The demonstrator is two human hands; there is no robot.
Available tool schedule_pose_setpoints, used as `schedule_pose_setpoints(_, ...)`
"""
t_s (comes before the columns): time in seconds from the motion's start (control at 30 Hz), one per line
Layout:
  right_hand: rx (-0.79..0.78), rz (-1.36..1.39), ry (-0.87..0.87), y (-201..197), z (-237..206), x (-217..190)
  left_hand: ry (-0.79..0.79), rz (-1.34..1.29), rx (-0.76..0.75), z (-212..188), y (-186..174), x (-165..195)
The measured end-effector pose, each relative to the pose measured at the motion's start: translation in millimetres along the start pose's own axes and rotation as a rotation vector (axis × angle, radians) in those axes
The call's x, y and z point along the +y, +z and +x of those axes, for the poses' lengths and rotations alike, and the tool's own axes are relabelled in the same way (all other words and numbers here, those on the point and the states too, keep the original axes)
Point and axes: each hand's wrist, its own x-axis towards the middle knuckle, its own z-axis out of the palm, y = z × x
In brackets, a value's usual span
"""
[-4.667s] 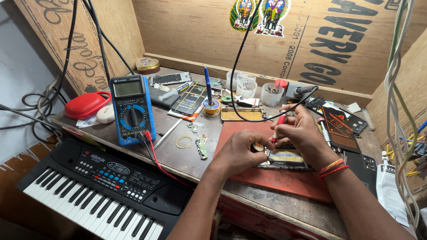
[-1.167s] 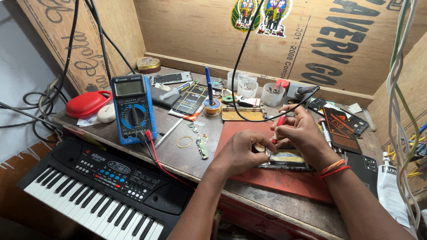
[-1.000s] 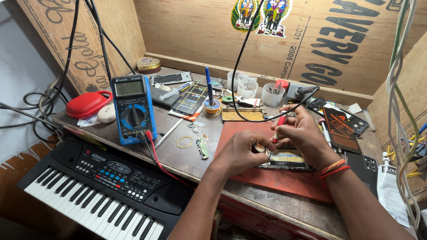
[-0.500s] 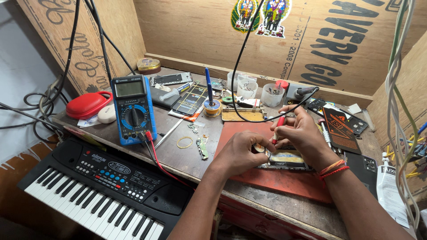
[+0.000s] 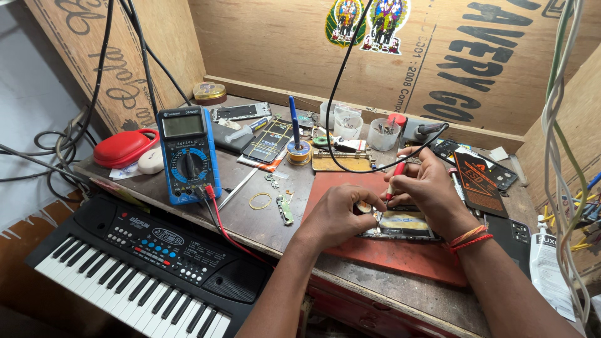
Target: The person uses a multimeter probe to test points on a disassembled mobile phone motherboard. They repeatedly touch different components on the circuit board while holding the phone steady with the other hand.
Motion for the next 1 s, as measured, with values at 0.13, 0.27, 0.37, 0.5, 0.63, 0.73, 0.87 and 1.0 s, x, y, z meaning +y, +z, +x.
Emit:
schedule_pose_setpoints(0.13,0.000,0.004,0.002,-0.7,0.5,0.6,0.006,0.002,0.002,0.6,0.2,-0.4)
schedule_pose_setpoints(0.27,-0.003,0.000,0.000,-0.2,0.9,0.5,-0.001,0.013,0.002,0.3,-0.1,-0.1)
schedule_pose_setpoints(0.37,-0.003,0.002,-0.002,-0.1,0.9,-0.5,-0.002,0.021,0.003,0.8,-0.5,0.4)
schedule_pose_setpoints(0.5,-0.002,-0.012,0.001,0.5,0.4,-1.4,0.007,0.024,0.002,0.9,-0.8,1.1)
schedule_pose_setpoints(0.63,-0.002,-0.019,0.002,1.0,0.6,-2.2,-0.003,0.021,-0.002,1.0,-0.7,1.7)
schedule_pose_setpoints(0.73,-0.003,-0.012,-0.001,0.5,-0.2,-2.5,0.014,0.011,0.003,0.6,-1.0,1.7)
schedule_pose_setpoints(0.87,0.001,-0.019,0.002,0.2,0.2,-2.4,0.013,0.011,0.003,0.6,-0.9,1.8)
schedule_pose_setpoints(1.0,-0.012,-0.006,-0.004,0.2,0.8,-1.3,0.011,0.009,0.002,0.6,-1.0,1.7)
